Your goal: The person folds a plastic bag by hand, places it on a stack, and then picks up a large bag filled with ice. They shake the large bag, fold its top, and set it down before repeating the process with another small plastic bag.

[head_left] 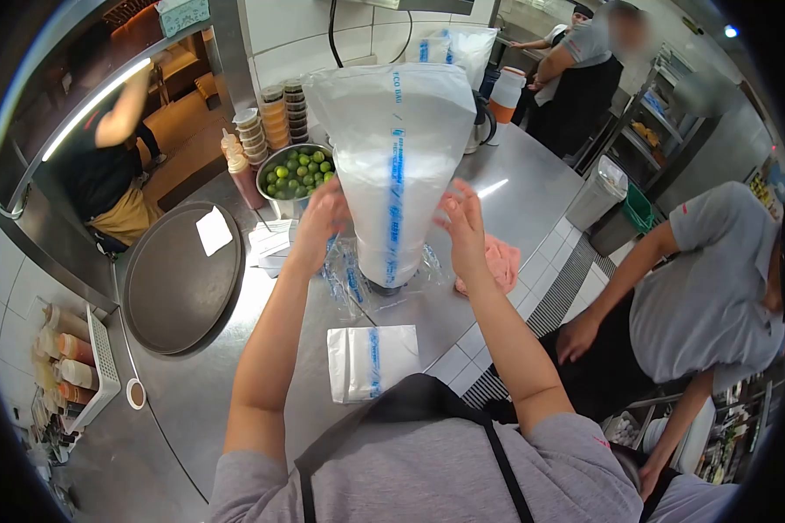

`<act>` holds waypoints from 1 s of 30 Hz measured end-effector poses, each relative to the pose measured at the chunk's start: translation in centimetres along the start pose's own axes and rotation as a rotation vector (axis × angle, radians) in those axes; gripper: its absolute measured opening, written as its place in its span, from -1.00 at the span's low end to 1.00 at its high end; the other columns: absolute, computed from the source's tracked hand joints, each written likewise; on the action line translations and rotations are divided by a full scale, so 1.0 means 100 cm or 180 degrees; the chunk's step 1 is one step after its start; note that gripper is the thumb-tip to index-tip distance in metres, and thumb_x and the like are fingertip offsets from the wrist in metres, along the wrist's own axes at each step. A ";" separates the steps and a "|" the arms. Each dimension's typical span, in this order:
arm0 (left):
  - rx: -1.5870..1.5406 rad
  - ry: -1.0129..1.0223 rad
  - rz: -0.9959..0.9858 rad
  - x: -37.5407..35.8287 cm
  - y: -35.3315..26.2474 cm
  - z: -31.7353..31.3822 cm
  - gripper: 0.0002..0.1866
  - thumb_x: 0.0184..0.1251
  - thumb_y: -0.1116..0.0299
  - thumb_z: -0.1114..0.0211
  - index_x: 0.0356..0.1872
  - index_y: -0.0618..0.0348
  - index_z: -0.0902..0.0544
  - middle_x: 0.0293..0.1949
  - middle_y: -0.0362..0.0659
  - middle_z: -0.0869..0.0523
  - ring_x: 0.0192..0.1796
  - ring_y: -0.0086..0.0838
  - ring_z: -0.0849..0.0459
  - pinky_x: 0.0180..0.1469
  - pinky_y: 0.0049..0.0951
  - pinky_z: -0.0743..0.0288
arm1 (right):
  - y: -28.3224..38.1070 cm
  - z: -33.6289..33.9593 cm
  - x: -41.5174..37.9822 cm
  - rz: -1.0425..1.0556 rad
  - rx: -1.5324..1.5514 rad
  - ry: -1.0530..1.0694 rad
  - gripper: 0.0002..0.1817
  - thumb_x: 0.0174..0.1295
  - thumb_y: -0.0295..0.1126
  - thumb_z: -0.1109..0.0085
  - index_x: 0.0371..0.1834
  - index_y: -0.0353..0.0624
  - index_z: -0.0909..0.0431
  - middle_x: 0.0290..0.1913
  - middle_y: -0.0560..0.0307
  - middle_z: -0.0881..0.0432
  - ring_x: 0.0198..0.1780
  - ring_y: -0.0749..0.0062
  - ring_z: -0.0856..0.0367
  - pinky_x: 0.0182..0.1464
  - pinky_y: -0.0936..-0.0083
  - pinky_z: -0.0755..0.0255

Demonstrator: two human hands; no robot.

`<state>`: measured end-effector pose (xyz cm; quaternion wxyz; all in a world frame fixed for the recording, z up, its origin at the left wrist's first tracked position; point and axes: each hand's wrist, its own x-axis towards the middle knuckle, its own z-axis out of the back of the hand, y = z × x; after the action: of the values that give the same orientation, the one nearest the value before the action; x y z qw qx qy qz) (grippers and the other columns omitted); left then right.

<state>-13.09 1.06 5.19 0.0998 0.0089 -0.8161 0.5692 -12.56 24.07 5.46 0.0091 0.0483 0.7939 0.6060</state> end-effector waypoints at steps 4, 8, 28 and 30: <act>-0.0446 0.0193 -0.1065 0.025 -0.050 -0.047 -0.24 0.11 -0.15 -0.15 0.19 0.20 -0.20 0.03 -0.09 -0.44 -0.01 -0.41 -0.45 0.01 -0.46 -0.29 | 0.052 -0.050 -0.011 0.1603 0.0462 0.0396 -0.24 0.01 -0.26 -0.24 0.25 -0.19 -0.04 0.09 0.00 -0.34 0.09 0.38 -0.35 0.02 0.45 -0.33; 0.0303 -0.0236 -0.1468 0.038 -0.037 -0.059 -0.27 -0.03 -0.11 -0.34 0.00 0.30 -0.38 -0.13 -0.10 -0.53 -0.11 -0.51 -0.47 -0.07 -0.55 -0.32 | 0.047 -0.064 0.005 0.1475 -0.0063 0.0160 -0.19 -0.13 -0.31 -0.39 0.18 -0.25 -0.11 0.05 -0.04 -0.38 0.06 0.37 -0.40 0.01 0.50 -0.35; -0.0269 0.0158 -0.0996 0.002 0.053 -0.027 0.13 -0.42 -0.34 -0.38 0.15 0.29 -0.19 0.04 -0.10 -0.44 0.06 -0.42 -0.42 0.08 -0.46 -0.30 | -0.034 -0.027 -0.014 0.1516 -0.0464 0.0793 0.12 -0.33 -0.10 -0.50 0.27 -0.27 0.04 0.12 0.02 -0.32 0.17 0.23 -0.29 0.16 0.39 -0.19; 0.0330 0.0465 -0.0878 0.003 0.064 -0.022 0.09 -0.42 -0.24 -0.45 0.14 0.29 -0.21 0.02 -0.12 -0.45 0.06 -0.44 -0.41 0.08 -0.46 -0.30 | -0.037 -0.030 -0.023 0.1081 -0.0800 0.0588 0.10 -0.32 -0.11 -0.50 0.26 -0.27 0.01 0.11 0.02 -0.33 0.16 0.23 -0.29 0.15 0.40 -0.19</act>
<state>-13.91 5.39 0.07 0.2355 0.0846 -0.7672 0.5906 -10.73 20.02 2.54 -0.1598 0.1240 0.6901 0.6949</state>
